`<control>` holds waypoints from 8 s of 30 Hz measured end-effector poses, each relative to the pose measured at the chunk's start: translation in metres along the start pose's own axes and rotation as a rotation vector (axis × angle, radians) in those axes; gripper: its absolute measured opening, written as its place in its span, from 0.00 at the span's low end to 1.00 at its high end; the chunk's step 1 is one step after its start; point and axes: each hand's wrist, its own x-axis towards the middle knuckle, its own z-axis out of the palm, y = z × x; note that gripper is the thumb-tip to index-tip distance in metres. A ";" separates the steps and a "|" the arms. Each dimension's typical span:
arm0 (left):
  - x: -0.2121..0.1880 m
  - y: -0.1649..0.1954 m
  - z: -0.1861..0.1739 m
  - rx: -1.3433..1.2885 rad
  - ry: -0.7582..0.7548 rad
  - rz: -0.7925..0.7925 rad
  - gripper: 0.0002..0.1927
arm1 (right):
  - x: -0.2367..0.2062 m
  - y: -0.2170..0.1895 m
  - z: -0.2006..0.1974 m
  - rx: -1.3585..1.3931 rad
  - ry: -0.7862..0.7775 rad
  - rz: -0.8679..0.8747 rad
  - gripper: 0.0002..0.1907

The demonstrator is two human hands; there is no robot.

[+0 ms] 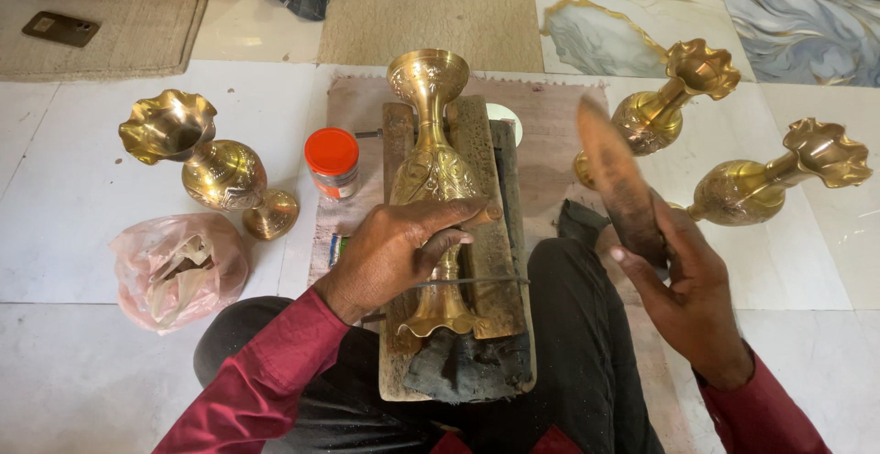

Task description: The person sits on the floor with a brass vase clamped on a wooden block and engraves decorative patterns into its surface, holding a chisel against the metal and striking it with a wooden mallet. They reposition the chisel repeatedly to work different areas of the engraved design.

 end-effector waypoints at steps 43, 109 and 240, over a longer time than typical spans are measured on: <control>0.008 -0.006 -0.010 -0.077 -0.157 -0.002 0.23 | -0.014 0.000 0.007 -0.470 0.052 -0.235 0.31; -0.035 -0.027 0.004 -0.197 0.143 -0.067 0.20 | 0.035 -0.072 -0.008 -0.536 -0.155 -0.346 0.32; 0.029 0.008 -0.018 0.122 -0.275 0.144 0.29 | -0.075 0.004 0.042 -0.189 0.356 0.064 0.31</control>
